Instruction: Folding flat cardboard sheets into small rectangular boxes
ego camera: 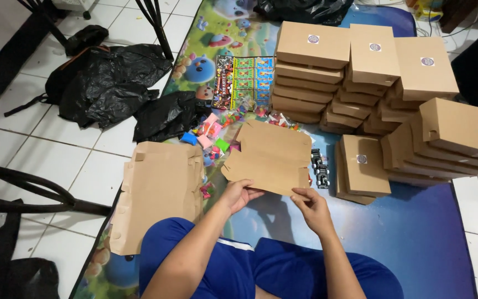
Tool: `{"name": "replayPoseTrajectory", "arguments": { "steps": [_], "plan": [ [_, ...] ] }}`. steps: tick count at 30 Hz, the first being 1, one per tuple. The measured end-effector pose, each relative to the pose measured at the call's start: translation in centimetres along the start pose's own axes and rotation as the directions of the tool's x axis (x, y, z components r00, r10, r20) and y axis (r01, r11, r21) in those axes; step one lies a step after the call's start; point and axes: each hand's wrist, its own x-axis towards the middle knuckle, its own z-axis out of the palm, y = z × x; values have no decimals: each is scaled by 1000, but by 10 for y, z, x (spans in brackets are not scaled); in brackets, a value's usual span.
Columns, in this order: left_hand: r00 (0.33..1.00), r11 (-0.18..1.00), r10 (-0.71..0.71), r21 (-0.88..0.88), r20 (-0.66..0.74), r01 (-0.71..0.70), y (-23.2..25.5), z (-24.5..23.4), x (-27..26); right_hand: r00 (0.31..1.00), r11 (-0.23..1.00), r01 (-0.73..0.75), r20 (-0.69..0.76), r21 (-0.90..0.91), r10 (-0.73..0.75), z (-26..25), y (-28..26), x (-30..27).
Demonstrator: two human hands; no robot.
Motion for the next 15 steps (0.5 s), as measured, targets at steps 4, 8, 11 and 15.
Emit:
{"name": "replayPoseTrajectory", "arguments": {
  "steps": [4,8,11,15],
  "plan": [
    [1000,1000,-10,-18,4,10,-1,2,-1,999,999,23,-33,23,-22,4,-3,-1],
    [1000,1000,4,-14,-8,-4,0,-1,-1,999,998,-30,21,-51,31,9,-25,-7],
    [1000,1000,8,22,18,-9,-3,3,-6,999,994,-34,-10,-99,34,6,-19,-5],
    [989,985,0,169,147,-25,-5,19,-21,992,982,-8,-128,-189,-17,-6,8,2]
  ]
}}
